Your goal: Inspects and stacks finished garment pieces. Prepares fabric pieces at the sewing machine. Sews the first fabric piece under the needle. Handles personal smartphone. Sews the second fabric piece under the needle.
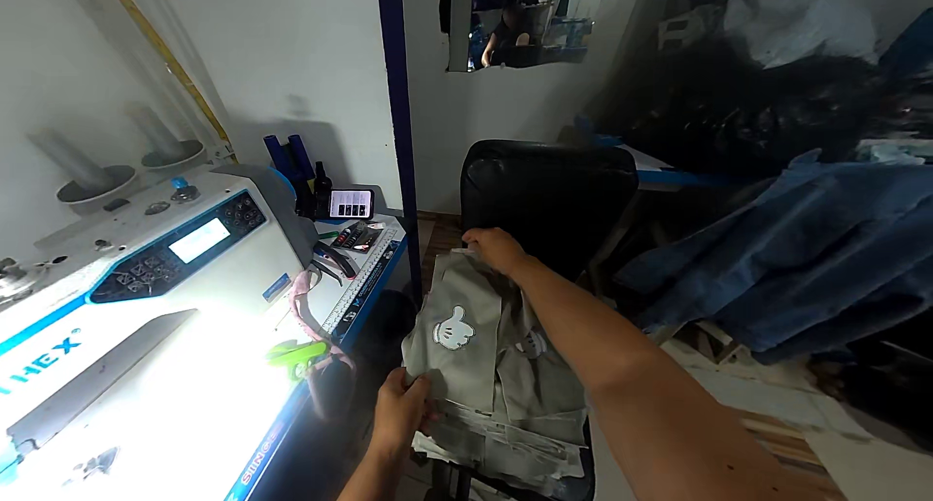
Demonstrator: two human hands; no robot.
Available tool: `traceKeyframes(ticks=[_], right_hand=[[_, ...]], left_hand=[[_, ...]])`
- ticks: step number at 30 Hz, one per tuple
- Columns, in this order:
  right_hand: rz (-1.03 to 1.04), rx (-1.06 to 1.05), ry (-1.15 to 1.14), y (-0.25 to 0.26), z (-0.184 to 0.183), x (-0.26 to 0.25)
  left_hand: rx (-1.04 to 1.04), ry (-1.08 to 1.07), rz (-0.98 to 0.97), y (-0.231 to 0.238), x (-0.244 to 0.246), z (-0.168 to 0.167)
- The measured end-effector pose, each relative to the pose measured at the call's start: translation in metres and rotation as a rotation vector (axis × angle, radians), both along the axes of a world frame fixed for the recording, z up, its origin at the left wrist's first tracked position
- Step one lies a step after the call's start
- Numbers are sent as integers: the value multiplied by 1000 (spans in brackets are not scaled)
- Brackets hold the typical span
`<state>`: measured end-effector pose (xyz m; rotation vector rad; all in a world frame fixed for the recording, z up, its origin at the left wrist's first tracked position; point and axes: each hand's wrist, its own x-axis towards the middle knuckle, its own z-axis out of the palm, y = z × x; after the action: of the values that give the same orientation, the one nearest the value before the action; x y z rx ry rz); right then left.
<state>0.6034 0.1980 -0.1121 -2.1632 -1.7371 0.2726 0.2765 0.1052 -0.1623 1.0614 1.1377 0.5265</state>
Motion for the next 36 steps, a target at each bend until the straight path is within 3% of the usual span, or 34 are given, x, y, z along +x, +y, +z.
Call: traceKeyframes(ticks=[3,8,13,15,18,23,28,31,36], right_hand=[[53,56,43,-27,33,26],[72,-4,-7,-99,40,64],[-138,116,206,-128,-8,53],[-249,133,287,-124,-23,46],[-267,28,321,-113,-30,37],[-222,-102,401,-95,-18,21],[-160,-59,452,-95,-7,8],[-181,-56,338,-99,-4,13],[-360,203,239,-98,18,38]], left_hand=[[104,48,-9,-8,-27,-1],[868,376,-145,-40,-41,5],[1431,333,-278,-52,4,8],[1557,315,-358,-52,19,8],[1595,335,-504,-53,37,13],[1404,466,-742,-54,49,21],[1325,550,-826,-55,49,21],[1355,581,-842,-57,51,22],[1325,568,-878,-53,48,20]])
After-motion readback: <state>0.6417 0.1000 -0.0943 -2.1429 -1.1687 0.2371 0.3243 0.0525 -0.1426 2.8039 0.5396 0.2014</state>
